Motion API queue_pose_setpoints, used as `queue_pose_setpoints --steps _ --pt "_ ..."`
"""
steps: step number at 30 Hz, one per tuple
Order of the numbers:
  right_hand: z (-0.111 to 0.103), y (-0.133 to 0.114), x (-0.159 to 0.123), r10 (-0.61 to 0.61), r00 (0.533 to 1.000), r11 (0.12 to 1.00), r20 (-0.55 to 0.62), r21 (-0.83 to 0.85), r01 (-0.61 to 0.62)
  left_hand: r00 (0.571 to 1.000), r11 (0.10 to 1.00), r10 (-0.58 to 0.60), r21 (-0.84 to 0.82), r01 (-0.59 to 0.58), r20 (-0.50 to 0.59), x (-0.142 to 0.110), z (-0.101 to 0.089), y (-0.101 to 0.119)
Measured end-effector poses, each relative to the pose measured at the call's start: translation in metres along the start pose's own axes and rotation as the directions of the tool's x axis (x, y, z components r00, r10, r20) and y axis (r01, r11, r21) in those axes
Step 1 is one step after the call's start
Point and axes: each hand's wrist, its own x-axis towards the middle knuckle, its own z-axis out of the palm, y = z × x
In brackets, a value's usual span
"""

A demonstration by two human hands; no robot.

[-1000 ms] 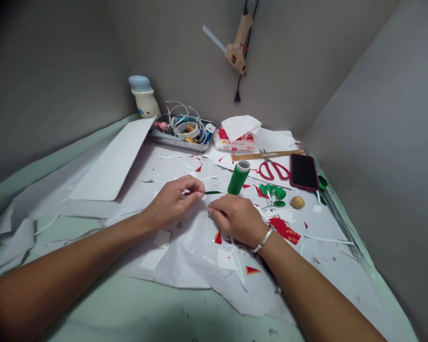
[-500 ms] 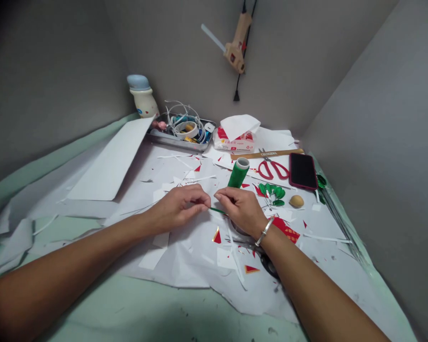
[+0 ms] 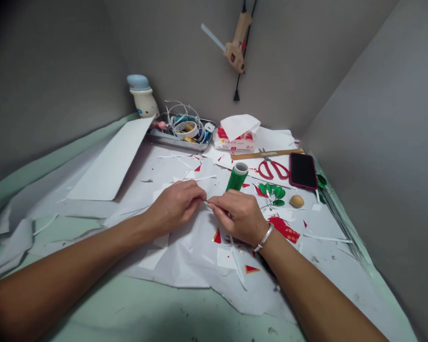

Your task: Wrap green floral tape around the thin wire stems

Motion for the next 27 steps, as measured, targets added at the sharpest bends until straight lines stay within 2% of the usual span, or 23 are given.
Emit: queue_pose_setpoints --steps 6,9,11,14,17,20,22,25,27 --pt "0.001 0.000 0.001 -0.023 1.000 0.998 0.017 0.064 0.022 0.998 1.000 0.024 0.005 -0.024 0.064 -0.001 0.003 -0.002" --pt "0.002 0.004 0.002 0.094 0.995 0.989 -0.021 0.115 -0.091 0.985 0.991 0.096 -0.103 -0.082 0.141 -0.001 0.003 0.000" --pt "0.004 0.009 0.002 0.197 0.979 0.969 -0.044 0.163 -0.187 0.980 0.972 0.105 -0.224 -0.065 0.169 0.000 0.000 0.002" --pt "0.006 0.017 0.002 0.271 0.962 0.944 0.000 0.195 -0.266 0.991 0.919 0.012 -0.393 0.040 0.130 0.002 -0.006 0.005" --pt "0.008 0.017 0.001 0.198 0.973 0.966 0.121 0.144 -0.214 0.992 0.884 -0.118 -0.453 0.120 0.032 0.003 -0.010 0.005" --pt "0.007 0.007 -0.001 0.064 0.973 0.994 0.222 0.067 -0.081 0.978 0.913 -0.204 -0.370 0.173 -0.046 0.003 -0.008 0.002" --pt "0.006 -0.001 -0.001 -0.012 0.975 1.000 0.222 0.017 0.009 0.977 0.947 -0.205 -0.264 0.181 -0.064 0.002 -0.004 0.000" --pt "0.003 -0.006 -0.001 -0.065 0.989 0.997 0.133 -0.023 0.069 0.993 0.988 -0.111 -0.113 0.106 -0.036 0.000 0.001 -0.003" --pt "0.002 -0.004 0.000 -0.019 0.999 1.000 0.047 0.002 0.019 1.000 0.997 -0.011 -0.078 0.012 0.018 0.000 0.003 -0.003"
